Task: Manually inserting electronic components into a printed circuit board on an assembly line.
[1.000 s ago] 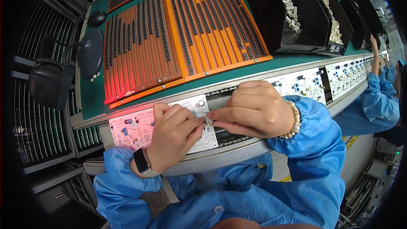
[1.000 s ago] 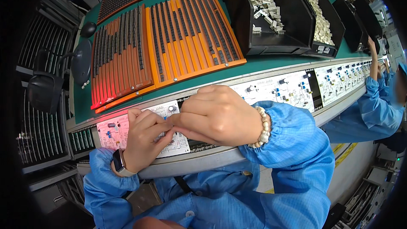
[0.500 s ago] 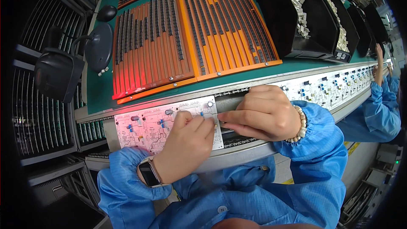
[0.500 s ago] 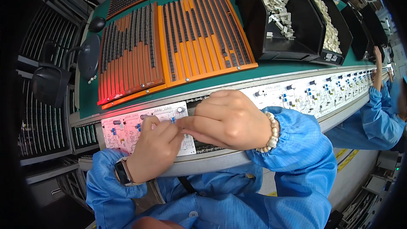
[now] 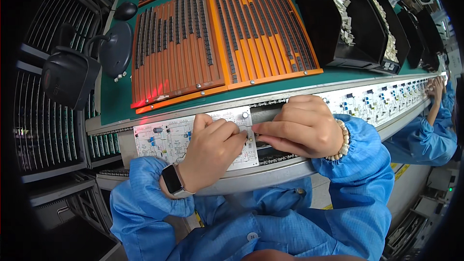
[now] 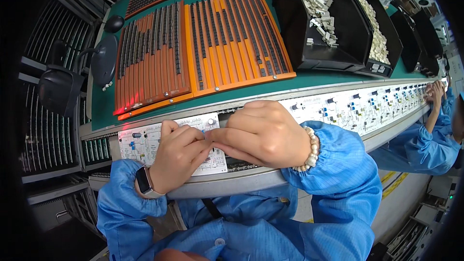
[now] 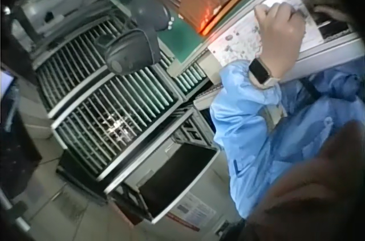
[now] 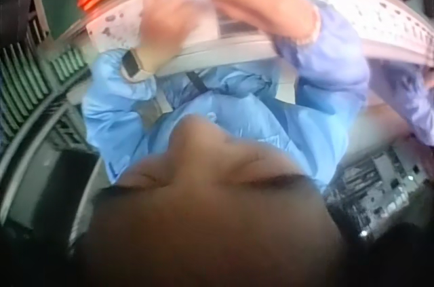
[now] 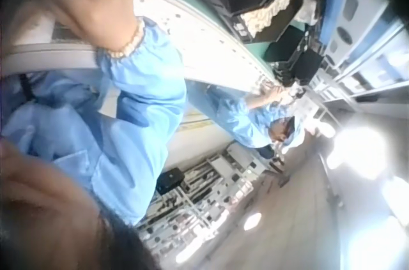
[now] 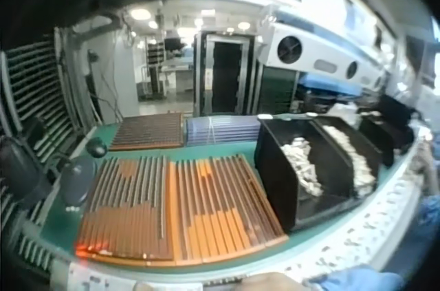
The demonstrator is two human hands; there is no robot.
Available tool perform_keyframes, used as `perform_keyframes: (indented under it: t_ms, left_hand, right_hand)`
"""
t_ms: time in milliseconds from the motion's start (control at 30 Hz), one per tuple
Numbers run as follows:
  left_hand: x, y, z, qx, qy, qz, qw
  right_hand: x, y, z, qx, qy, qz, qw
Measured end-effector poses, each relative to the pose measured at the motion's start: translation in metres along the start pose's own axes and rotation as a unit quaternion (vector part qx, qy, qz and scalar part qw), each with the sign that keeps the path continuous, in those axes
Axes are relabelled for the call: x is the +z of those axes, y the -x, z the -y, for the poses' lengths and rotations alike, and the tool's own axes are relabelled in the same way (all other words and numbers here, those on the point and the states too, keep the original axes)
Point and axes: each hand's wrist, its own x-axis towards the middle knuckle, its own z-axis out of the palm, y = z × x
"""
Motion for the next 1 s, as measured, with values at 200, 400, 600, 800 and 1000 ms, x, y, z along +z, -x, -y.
perform_keyframes:
  t_ms: [200, 400, 600, 800, 1000]
  left_hand:
    - [0.003, -0.008, -0.007, 0.025, -0.043, -0.031, 0.998]
    - [-0.001, -0.010, -0.015, 0.013, -0.113, 0.007, 0.993]
    - [-0.006, -0.013, -0.018, 0.034, -0.154, 0.046, 0.986]
    - [-0.002, -0.011, -0.014, 0.018, -0.133, 0.031, 0.990]
    - [-0.005, -0.010, -0.010, 0.006, -0.089, 0.017, 0.996]
  right_hand:
    - [0.003, 0.003, -0.002, -0.018, 0.002, -0.021, 1.000]
    - [0.004, 0.003, -0.004, -0.019, -0.006, -0.019, 1.000]
    - [0.007, 0.007, -0.006, -0.002, 0.020, -0.034, 0.999]
    - [0.010, 0.009, -0.006, 0.089, 0.038, -0.008, 0.995]
    - [0.017, 0.020, -0.013, 0.112, 0.067, 0.190, 0.973]
